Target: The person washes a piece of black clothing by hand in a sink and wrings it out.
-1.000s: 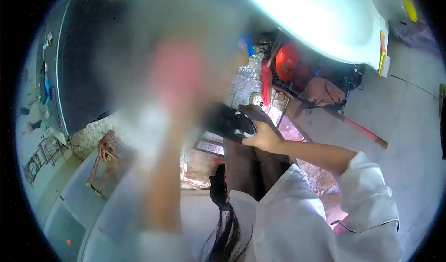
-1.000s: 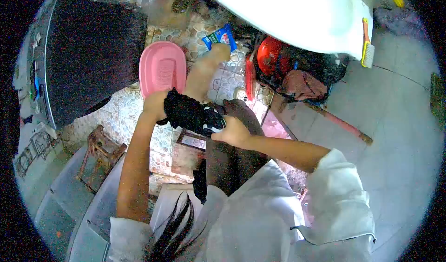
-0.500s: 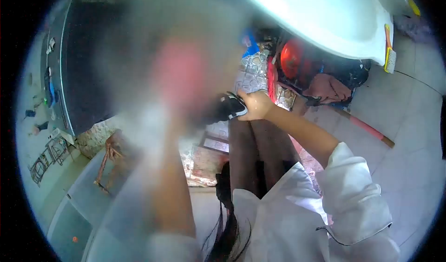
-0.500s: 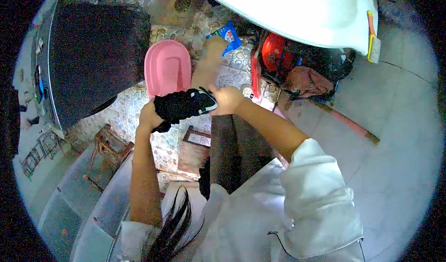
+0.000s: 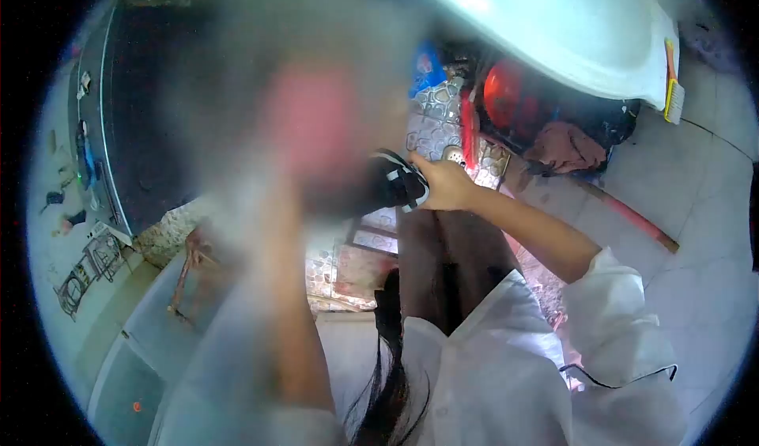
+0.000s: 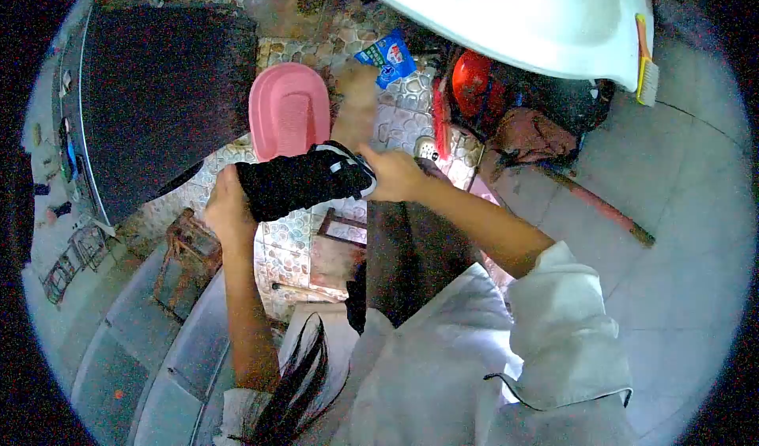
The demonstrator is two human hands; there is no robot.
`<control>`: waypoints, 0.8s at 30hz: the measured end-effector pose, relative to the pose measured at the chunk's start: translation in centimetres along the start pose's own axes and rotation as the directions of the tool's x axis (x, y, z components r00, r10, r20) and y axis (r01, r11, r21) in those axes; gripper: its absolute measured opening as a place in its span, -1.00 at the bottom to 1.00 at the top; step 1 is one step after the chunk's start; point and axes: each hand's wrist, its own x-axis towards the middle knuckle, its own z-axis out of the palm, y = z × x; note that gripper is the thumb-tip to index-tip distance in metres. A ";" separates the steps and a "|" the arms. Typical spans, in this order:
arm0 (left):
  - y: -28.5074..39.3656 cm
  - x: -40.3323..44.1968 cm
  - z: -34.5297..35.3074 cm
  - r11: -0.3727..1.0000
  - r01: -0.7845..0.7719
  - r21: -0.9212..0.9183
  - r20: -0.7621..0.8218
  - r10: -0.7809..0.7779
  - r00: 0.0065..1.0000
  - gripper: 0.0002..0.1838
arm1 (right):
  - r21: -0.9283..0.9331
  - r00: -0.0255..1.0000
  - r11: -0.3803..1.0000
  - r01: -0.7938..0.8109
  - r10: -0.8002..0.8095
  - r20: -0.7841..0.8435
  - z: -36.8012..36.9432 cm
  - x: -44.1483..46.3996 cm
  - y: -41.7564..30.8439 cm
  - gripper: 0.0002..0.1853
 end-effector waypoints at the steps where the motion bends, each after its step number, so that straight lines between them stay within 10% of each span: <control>1: -0.2 0.2 -0.4 0.999 -0.040 -0.001 -0.071 0.040 0.997 -0.65 | 0.006 1.000 1.000 0.000 0.000 -0.002 -0.1 -0.4 -0.6 -0.27; 5: -1.1 0.9 -1.2 0.991 -0.135 -0.020 -0.238 0.127 0.963 -0.73 | 0.215 0.973 0.968 -0.128 0.080 0.218 -0.9 -1.8 -1.6 -0.14; 8: -2.4 0.9 -0.5 0.984 -0.162 -0.073 -0.310 0.132 0.941 -0.78 | 0.644 0.907 0.755 -0.126 -0.175 0.383 -0.3 -2.7 0.0 0.02; 11: -2.3 1.3 -1.4 0.961 -0.277 0.000 -0.384 0.255 0.887 -0.83 | 0.609 0.792 0.655 -0.447 -0.027 0.610 0.1 -2.0 1.5 -0.12; 12: -2.6 1.3 -1.4 0.960 -0.254 0.121 -0.412 0.281 0.867 -0.81 | 0.842 0.829 0.196 -0.502 -0.169 0.533 -2.0 -2.5 -0.7 -0.29; 19: -1.4 1.0 -4.1 0.912 -0.336 0.234 -0.433 0.407 0.804 -0.84 | 0.879 0.794 0.096 -0.466 0.483 0.369 1.1 -0.6 -0.5 -0.70; 21: -0.1 1.0 -6.0 0.928 -0.358 0.104 -0.433 0.367 0.824 -0.80 | 0.907 0.627 -0.103 -0.408 0.690 0.361 4.2 0.1 0.7 -0.77; 24: 2.4 0.9 -7.9 0.916 -0.402 0.004 -0.450 0.361 0.817 -0.79 | 0.784 0.559 -0.509 -0.355 0.557 0.614 6.1 1.1 -0.5 -0.70</control>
